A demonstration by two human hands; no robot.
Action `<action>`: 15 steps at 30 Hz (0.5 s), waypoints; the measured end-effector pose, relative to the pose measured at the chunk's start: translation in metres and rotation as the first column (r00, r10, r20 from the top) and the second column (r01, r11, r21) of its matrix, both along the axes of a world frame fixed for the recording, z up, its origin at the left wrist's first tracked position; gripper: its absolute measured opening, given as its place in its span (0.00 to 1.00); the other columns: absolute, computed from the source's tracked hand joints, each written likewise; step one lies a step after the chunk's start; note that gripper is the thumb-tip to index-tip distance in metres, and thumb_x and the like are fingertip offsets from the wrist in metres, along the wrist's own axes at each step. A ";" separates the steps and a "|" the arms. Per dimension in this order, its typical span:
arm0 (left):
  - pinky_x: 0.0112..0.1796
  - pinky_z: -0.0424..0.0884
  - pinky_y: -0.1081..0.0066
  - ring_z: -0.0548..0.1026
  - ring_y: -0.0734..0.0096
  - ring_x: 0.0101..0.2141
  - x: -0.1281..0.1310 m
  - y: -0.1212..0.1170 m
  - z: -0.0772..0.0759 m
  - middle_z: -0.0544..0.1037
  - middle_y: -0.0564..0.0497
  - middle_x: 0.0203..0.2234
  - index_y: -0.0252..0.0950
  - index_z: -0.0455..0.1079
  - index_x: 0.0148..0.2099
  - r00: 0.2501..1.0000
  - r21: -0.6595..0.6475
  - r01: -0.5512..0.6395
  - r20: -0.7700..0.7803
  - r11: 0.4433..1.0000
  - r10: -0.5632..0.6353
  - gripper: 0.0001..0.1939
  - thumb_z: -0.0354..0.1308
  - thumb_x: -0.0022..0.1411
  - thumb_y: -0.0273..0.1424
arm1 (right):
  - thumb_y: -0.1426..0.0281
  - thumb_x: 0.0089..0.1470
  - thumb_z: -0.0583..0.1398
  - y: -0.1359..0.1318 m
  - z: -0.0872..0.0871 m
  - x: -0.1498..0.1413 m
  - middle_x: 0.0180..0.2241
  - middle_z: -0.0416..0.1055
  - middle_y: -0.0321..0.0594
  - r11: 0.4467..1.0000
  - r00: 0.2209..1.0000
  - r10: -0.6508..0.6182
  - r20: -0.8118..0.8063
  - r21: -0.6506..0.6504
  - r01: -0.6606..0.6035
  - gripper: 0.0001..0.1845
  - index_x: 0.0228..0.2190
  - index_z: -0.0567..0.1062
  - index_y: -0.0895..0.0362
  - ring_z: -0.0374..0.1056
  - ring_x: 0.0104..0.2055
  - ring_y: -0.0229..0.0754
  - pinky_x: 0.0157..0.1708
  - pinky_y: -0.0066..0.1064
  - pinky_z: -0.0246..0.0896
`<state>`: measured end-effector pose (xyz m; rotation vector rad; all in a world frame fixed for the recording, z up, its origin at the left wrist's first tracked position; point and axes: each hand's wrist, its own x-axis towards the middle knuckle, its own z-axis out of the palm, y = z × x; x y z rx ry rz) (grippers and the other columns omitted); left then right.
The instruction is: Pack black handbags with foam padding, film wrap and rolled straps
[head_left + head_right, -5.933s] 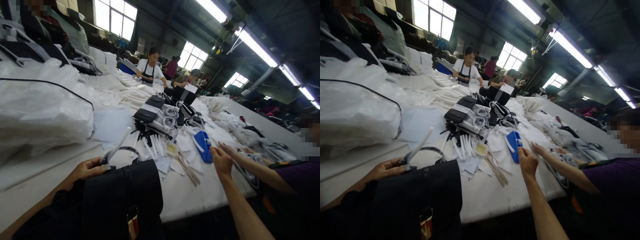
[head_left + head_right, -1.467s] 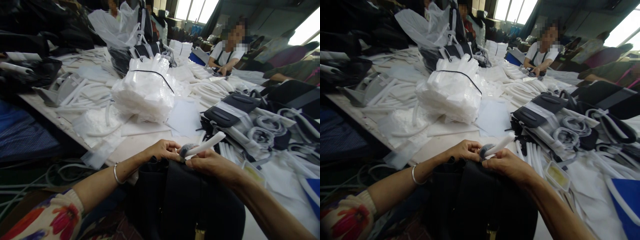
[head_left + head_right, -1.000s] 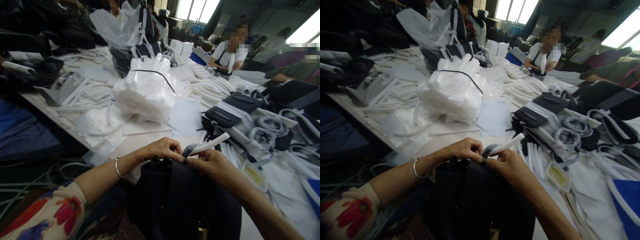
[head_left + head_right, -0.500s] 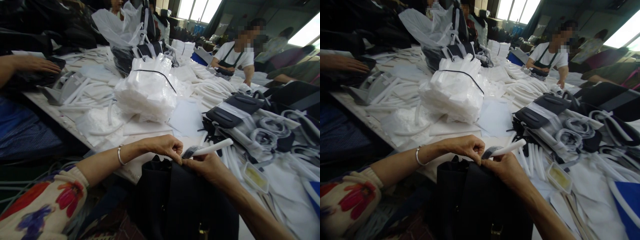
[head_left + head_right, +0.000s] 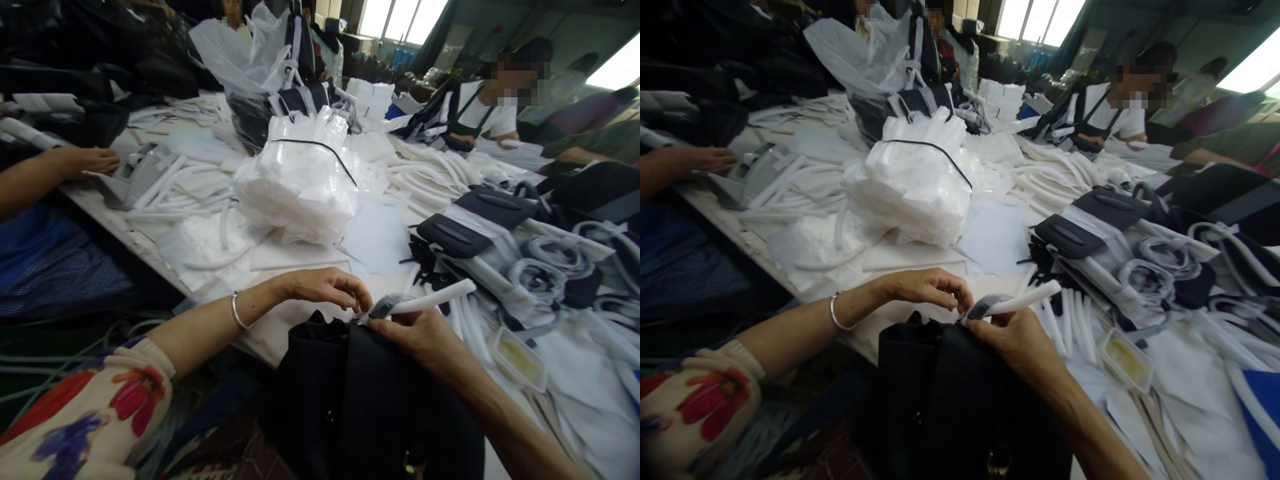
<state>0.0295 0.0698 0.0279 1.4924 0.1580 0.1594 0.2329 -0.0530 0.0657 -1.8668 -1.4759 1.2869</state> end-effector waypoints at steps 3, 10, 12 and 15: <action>0.45 0.67 0.72 0.73 0.72 0.42 0.003 0.000 -0.004 0.77 0.50 0.42 0.36 0.72 0.48 0.999 0.132 0.007 -0.034 0.991 -0.002 0.12 0.58 0.61 0.29 | 0.57 0.48 0.64 -0.003 0.002 -0.002 0.25 0.73 0.37 1.000 1.000 -0.026 0.007 -0.013 0.026 0.17 0.30 0.79 0.58 0.66 0.27 0.40 0.23 0.26 0.54; 0.42 0.66 0.72 0.70 0.71 0.39 0.012 -0.001 -0.012 0.73 0.51 0.38 0.36 0.73 0.39 1.000 0.317 -0.011 -0.011 0.948 0.015 0.07 0.62 0.57 0.31 | 0.57 0.49 0.64 -0.005 0.008 -0.005 0.27 0.76 0.37 1.000 0.999 -0.007 0.038 -0.008 0.007 0.15 0.31 0.81 0.57 0.70 0.31 0.42 0.26 0.25 0.58; 0.41 0.65 0.72 0.69 0.72 0.37 0.015 -0.001 -0.014 0.72 0.53 0.34 0.36 0.71 0.35 1.000 0.238 0.025 -0.003 0.971 -0.025 0.05 0.62 0.56 0.30 | 0.56 0.49 0.64 -0.005 0.007 -0.005 0.27 0.76 0.37 1.000 0.999 0.001 0.042 -0.013 -0.001 0.16 0.31 0.81 0.57 0.70 0.32 0.43 0.26 0.26 0.58; 0.40 0.64 0.72 0.67 0.73 0.35 0.023 -0.002 -0.018 0.69 0.54 0.30 0.35 0.68 0.31 0.997 -0.011 0.065 0.052 0.998 -0.065 0.05 0.62 0.54 0.29 | 0.56 0.49 0.64 -0.004 0.005 -0.004 0.29 0.77 0.38 0.999 0.998 0.011 0.058 -0.031 -0.009 0.16 0.32 0.81 0.56 0.71 0.34 0.45 0.28 0.27 0.60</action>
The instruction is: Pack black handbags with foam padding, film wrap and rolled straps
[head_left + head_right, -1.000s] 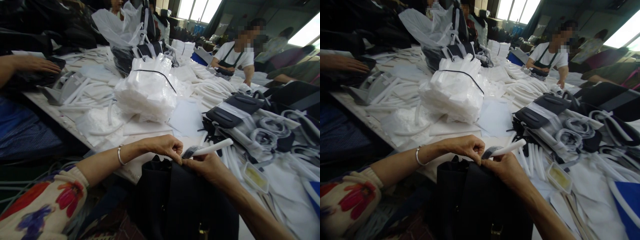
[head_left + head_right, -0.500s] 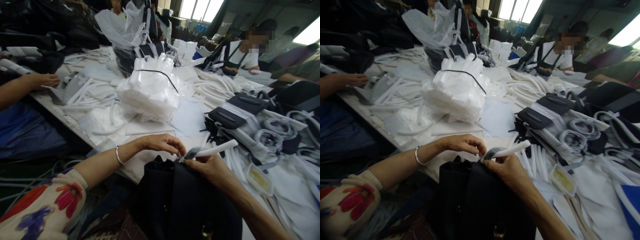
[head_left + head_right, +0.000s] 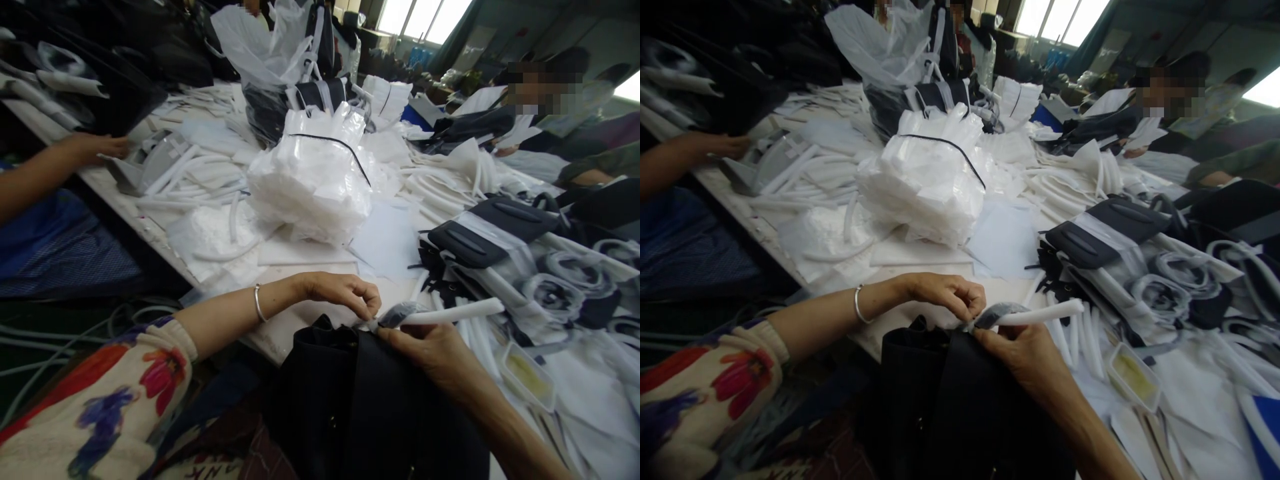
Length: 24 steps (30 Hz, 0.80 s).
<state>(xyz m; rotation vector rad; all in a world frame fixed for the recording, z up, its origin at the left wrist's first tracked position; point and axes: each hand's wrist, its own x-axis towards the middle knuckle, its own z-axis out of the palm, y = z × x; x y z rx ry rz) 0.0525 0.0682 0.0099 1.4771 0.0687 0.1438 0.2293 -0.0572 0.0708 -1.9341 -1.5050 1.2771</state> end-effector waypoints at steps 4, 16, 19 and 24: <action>0.35 0.62 0.74 0.64 0.75 0.30 0.014 -0.002 -0.005 0.67 0.55 0.25 0.34 0.67 0.27 1.000 -0.235 0.016 0.030 0.972 -0.010 0.06 0.62 0.51 0.28 | 0.56 0.50 0.63 0.000 -0.002 0.001 0.31 0.78 0.38 1.000 1.000 0.000 -0.003 -0.008 0.000 0.16 0.33 0.80 0.56 0.71 0.36 0.46 0.31 0.29 0.61; 0.47 0.64 0.72 0.72 0.71 0.43 -0.019 0.003 0.006 0.76 0.53 0.38 0.37 0.75 0.44 0.996 0.137 -0.077 -0.039 0.988 0.083 0.12 0.64 0.56 0.31 | 0.56 0.46 0.65 -0.003 -0.007 0.002 0.28 0.79 0.40 0.997 0.997 -0.070 0.024 0.033 0.069 0.17 0.29 0.80 0.57 0.73 0.33 0.48 0.29 0.29 0.64; 0.44 0.66 0.73 0.73 0.71 0.39 -0.011 -0.006 0.000 0.76 0.54 0.34 0.35 0.74 0.37 0.985 0.221 -0.162 -0.021 0.962 0.170 0.07 0.65 0.54 0.29 | 0.56 0.46 0.65 -0.005 -0.006 0.000 0.29 0.79 0.41 0.993 0.996 -0.082 0.033 0.084 0.079 0.17 0.29 0.80 0.57 0.74 0.35 0.49 0.32 0.30 0.66; 0.36 0.65 0.75 0.71 0.74 0.32 0.001 -0.012 -0.005 0.73 0.54 0.29 0.34 0.70 0.32 0.967 0.339 -0.235 -0.014 0.911 0.254 0.04 0.61 0.56 0.28 | 0.55 0.46 0.65 -0.006 -0.007 0.000 0.31 0.79 0.41 0.992 0.993 -0.096 0.070 0.095 0.089 0.18 0.32 0.80 0.56 0.74 0.35 0.50 0.32 0.32 0.68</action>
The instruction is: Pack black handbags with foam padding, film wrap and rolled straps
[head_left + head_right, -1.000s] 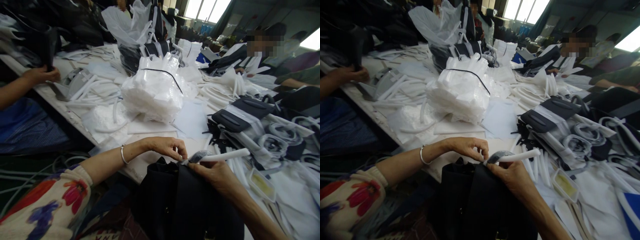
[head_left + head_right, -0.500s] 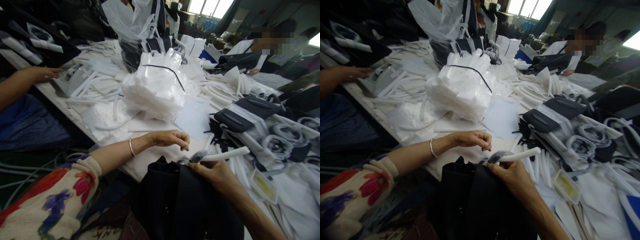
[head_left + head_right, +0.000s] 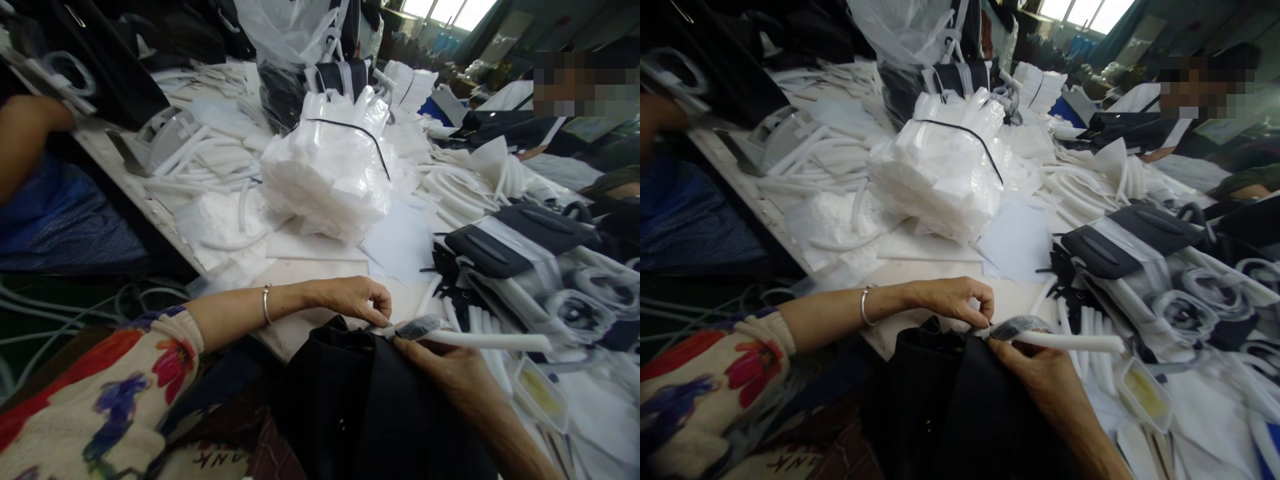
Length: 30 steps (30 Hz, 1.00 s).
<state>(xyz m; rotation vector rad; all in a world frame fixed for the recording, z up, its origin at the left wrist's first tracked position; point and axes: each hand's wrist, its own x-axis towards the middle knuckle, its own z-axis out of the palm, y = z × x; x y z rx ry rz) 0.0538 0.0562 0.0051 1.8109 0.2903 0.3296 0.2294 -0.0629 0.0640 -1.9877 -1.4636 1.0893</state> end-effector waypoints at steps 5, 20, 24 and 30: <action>0.37 0.64 0.74 0.70 0.71 0.34 0.008 -0.010 -0.007 0.74 0.52 0.31 0.35 0.69 0.31 0.980 0.365 -0.185 -0.001 0.912 0.199 0.03 0.60 0.53 0.24 | 0.54 0.46 0.65 0.003 -0.001 0.000 0.30 0.79 0.41 1.000 0.999 0.030 0.024 -0.009 -0.030 0.17 0.30 0.80 0.56 0.75 0.36 0.52 0.33 0.33 0.69; 0.51 0.64 0.70 0.71 0.68 0.48 -0.019 0.003 0.016 0.76 0.50 0.45 0.37 0.74 0.44 0.991 -0.056 0.051 0.129 0.997 -0.043 0.08 0.58 0.62 0.29 | 0.53 0.43 0.65 -0.002 0.000 -0.002 0.31 0.79 0.43 1.000 0.997 0.008 0.072 0.020 -0.009 0.18 0.30 0.81 0.54 0.75 0.36 0.53 0.34 0.35 0.71; 0.50 0.64 0.72 0.73 0.68 0.45 -0.019 0.000 0.019 0.76 0.49 0.41 0.36 0.76 0.41 0.991 0.066 0.063 0.111 0.996 -0.070 0.07 0.63 0.58 0.28 | 0.54 0.43 0.66 -0.001 0.001 -0.003 0.33 0.80 0.43 1.000 0.999 0.006 0.038 0.010 -0.007 0.17 0.30 0.81 0.54 0.75 0.37 0.53 0.35 0.34 0.71; 0.41 0.66 0.76 0.73 0.72 0.36 -0.016 -0.001 0.014 0.75 0.51 0.33 0.35 0.74 0.35 0.998 0.185 -0.029 0.059 0.982 0.019 0.02 0.61 0.60 0.28 | 0.54 0.46 0.65 -0.005 0.005 -0.009 0.31 0.79 0.42 0.999 0.998 -0.055 -0.012 -0.001 0.055 0.18 0.31 0.80 0.56 0.74 0.37 0.52 0.35 0.35 0.68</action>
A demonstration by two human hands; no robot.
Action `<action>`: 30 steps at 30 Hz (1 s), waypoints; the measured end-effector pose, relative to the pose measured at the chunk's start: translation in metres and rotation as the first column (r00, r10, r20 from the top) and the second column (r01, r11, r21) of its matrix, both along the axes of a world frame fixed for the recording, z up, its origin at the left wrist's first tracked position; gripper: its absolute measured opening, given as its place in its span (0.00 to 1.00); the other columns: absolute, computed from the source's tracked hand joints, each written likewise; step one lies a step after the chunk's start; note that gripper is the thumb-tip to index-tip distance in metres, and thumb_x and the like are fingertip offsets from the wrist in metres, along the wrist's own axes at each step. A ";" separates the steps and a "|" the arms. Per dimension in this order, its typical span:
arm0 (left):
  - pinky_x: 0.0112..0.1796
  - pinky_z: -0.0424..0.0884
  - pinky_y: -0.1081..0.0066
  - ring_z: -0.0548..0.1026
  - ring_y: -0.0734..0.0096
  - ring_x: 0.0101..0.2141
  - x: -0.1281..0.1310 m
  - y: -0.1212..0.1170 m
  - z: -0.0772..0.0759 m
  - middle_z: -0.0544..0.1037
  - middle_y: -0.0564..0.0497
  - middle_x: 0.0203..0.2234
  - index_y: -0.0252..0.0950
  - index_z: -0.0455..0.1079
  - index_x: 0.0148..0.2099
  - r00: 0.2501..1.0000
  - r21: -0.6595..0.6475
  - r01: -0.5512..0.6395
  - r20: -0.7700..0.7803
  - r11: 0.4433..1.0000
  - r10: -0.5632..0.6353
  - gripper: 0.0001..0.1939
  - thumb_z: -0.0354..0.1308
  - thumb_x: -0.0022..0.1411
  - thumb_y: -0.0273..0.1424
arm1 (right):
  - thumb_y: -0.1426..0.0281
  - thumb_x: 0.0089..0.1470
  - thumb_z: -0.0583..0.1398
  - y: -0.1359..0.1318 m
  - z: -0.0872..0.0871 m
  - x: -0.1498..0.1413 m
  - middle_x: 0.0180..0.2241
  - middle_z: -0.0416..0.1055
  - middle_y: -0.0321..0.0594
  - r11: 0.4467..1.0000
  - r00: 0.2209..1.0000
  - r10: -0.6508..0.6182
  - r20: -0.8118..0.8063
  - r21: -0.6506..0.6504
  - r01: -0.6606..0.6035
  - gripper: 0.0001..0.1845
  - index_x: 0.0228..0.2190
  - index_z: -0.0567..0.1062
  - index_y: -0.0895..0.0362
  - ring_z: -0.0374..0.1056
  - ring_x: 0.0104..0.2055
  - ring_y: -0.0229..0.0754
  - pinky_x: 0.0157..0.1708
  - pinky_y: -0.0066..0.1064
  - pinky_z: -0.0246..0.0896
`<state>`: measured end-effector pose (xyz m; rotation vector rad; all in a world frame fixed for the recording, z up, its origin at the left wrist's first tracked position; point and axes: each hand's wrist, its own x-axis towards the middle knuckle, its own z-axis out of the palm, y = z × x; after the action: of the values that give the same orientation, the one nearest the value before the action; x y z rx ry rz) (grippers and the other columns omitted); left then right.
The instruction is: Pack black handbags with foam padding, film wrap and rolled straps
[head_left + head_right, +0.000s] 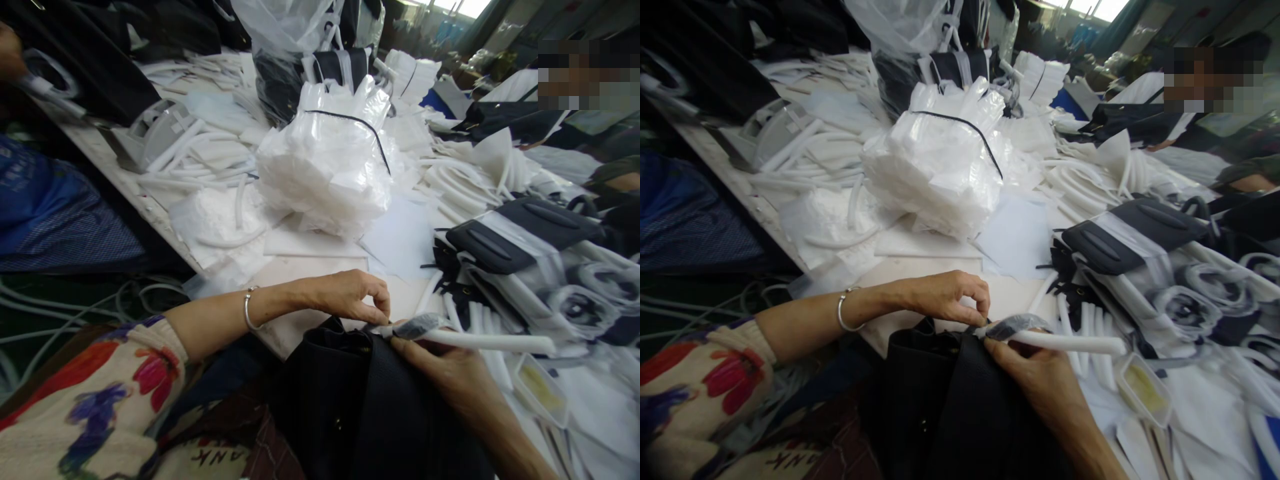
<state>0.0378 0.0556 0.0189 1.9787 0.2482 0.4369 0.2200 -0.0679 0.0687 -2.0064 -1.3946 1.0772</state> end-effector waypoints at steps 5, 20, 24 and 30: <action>0.38 0.66 0.72 0.71 0.69 0.34 -0.001 -0.006 0.027 0.75 0.50 0.31 0.35 0.74 0.33 0.995 0.229 -0.012 -0.094 0.973 0.034 0.02 0.61 0.59 0.27 | 0.56 0.46 0.64 0.005 -0.008 0.005 0.25 0.76 0.40 0.998 0.998 0.051 -0.044 -0.026 -0.053 0.15 0.26 0.79 0.57 0.72 0.32 0.48 0.29 0.32 0.64; 0.35 0.66 0.74 0.77 0.66 0.36 -0.010 -0.005 0.053 0.82 0.52 0.36 0.41 0.78 0.42 0.852 0.298 -0.119 -0.459 0.947 0.252 0.11 0.56 0.60 0.29 | 0.58 0.45 0.64 0.013 -0.011 -0.001 0.20 0.72 0.38 0.996 0.996 0.049 -0.077 0.073 -0.044 0.15 0.25 0.80 0.58 0.69 0.27 0.44 0.25 0.28 0.60; 0.34 0.67 0.70 0.78 0.59 0.36 0.004 -0.029 0.052 0.82 0.46 0.33 0.38 0.78 0.37 0.813 0.450 -0.025 -0.511 0.893 0.280 0.12 0.52 0.62 0.30 | 0.57 0.47 0.64 0.015 -0.013 -0.001 0.19 0.71 0.37 0.995 0.991 0.076 -0.114 0.077 -0.068 0.17 0.27 0.81 0.59 0.67 0.25 0.42 0.23 0.27 0.58; 0.31 0.67 0.67 0.78 0.56 0.33 0.004 -0.036 0.071 0.81 0.43 0.30 0.36 0.76 0.34 0.807 0.589 -0.029 -0.463 0.808 0.366 0.12 0.51 0.62 0.31 | 0.57 0.49 0.62 0.014 -0.008 -0.003 0.20 0.72 0.36 0.993 0.996 0.069 -0.055 0.096 -0.064 0.17 0.28 0.81 0.59 0.64 0.23 0.39 0.21 0.27 0.53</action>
<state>0.0420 0.0199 0.0899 2.6557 0.7984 0.0336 0.2171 -0.0543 0.0602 -1.8596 -1.4636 1.0688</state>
